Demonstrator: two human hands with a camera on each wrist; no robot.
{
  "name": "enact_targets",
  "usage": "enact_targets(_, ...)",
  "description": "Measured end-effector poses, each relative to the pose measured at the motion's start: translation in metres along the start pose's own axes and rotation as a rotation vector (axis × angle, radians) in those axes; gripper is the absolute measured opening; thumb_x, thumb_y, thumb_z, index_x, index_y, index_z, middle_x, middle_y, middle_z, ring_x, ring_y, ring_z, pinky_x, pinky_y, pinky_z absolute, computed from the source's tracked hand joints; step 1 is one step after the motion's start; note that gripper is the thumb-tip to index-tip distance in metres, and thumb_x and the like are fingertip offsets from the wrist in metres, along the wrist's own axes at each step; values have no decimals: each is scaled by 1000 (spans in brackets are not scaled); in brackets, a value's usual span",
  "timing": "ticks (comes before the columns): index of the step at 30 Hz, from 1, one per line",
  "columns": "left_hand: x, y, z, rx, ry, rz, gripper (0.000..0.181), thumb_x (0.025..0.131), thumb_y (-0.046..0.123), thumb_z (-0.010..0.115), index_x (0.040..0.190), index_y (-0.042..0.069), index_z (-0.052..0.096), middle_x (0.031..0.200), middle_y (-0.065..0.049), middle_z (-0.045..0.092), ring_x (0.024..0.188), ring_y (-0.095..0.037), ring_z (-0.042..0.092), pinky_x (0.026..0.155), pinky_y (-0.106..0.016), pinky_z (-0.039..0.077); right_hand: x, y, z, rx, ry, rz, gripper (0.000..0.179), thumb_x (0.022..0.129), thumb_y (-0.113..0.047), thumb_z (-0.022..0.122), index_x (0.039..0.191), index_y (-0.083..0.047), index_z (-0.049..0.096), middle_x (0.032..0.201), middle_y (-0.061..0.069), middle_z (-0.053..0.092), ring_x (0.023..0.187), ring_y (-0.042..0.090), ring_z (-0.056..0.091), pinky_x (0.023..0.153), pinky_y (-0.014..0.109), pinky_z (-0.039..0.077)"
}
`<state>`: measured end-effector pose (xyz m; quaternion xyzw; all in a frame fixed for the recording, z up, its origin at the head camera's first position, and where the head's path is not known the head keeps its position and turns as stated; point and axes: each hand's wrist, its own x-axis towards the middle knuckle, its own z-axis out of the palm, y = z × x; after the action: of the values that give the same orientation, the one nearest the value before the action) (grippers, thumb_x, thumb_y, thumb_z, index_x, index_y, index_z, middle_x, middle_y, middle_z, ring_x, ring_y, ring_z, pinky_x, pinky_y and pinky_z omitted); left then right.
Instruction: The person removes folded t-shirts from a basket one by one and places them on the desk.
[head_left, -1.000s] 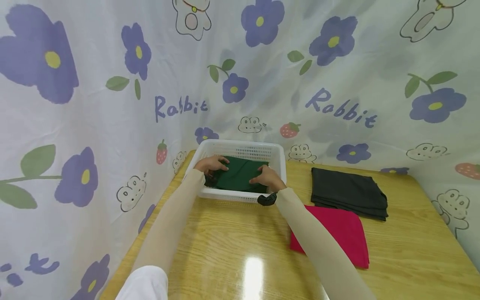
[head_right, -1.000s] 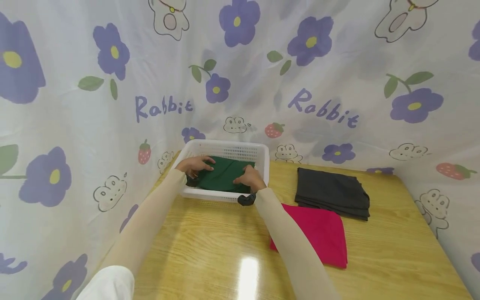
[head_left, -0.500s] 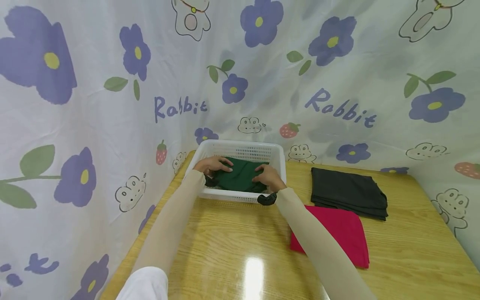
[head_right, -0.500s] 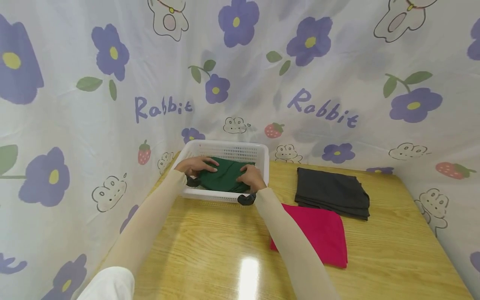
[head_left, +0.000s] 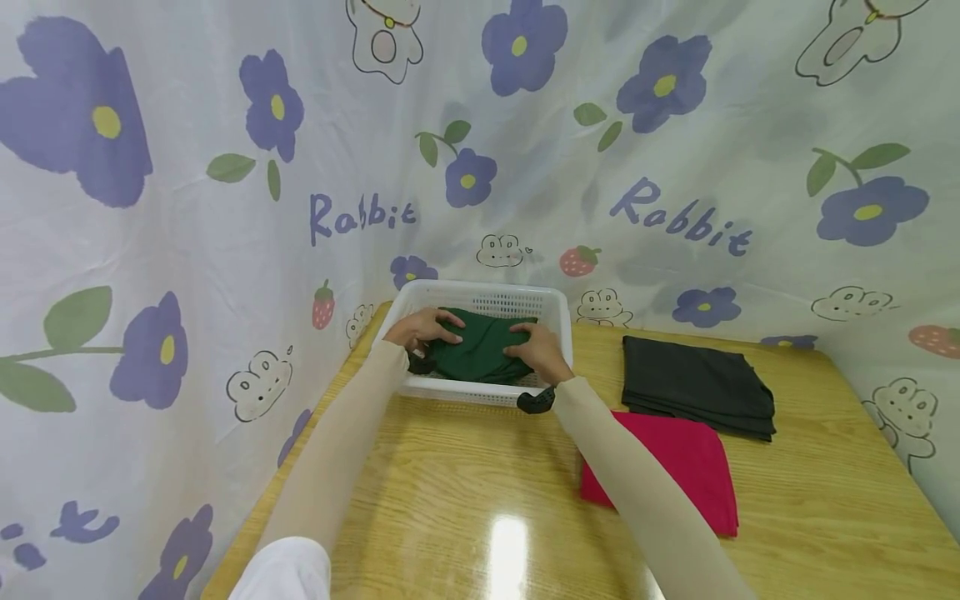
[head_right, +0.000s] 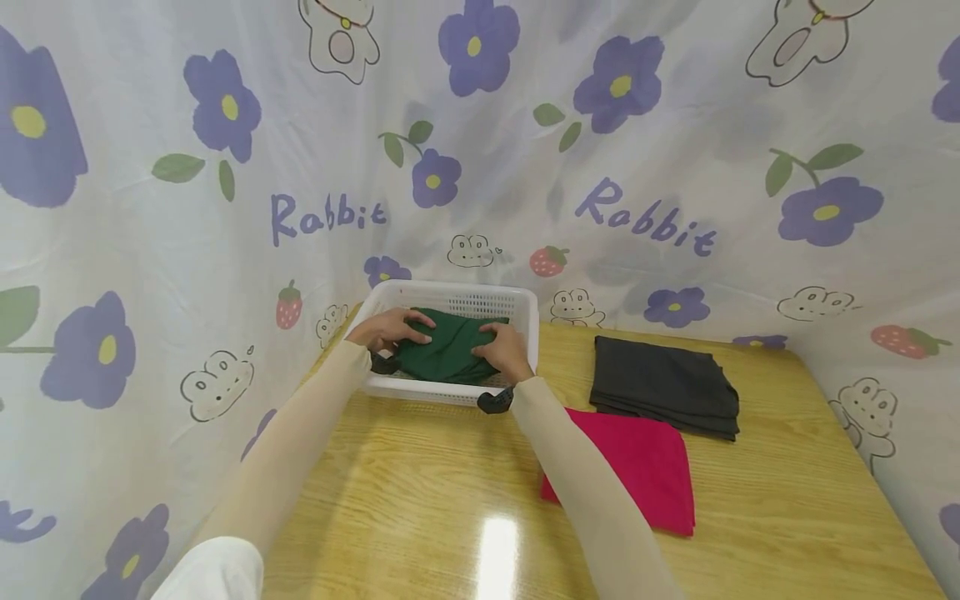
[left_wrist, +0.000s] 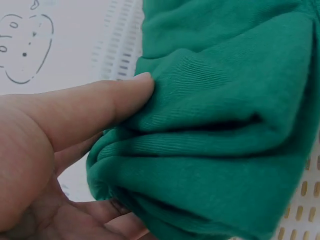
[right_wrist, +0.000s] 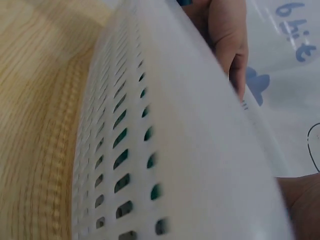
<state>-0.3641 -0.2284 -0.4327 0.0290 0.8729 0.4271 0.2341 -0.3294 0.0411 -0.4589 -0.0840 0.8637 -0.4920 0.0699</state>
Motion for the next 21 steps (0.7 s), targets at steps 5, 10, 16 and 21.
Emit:
enact_targets(5,-2,0,-3,-44,28,50,43,100,22,71,142,16,63,153,-17,42,80,-18,47,63,-31,45,-3,-4,-5,-6,22,-46,47,93,-14,78,137,-3,65,137,20,62,118,34,64,96,45,54)
enact_targets(10,-8,2,-5,-60,55,83,41,100,23,71,140,18,66,151,-14,46,74,-16,45,60,-30,45,-6,-6,-11,-18,39,-76,42,94,-17,78,133,-6,69,128,18,67,106,29,69,90,42,57)
enact_targets(16,-15,5,-7,-171,63,95,40,98,20,74,137,18,68,144,-12,52,85,-22,62,67,-33,56,-10,-9,-22,-22,62,-120,41,93,-19,79,132,-9,71,112,16,70,94,25,66,85,41,57)
enact_targets(21,-22,9,-7,-230,65,106,41,97,20,76,137,19,68,148,-12,50,105,-31,67,77,-41,60,-15,-9,-32,31,39,-134,42,94,-18,77,134,-10,69,133,16,63,108,32,64,88,45,56)
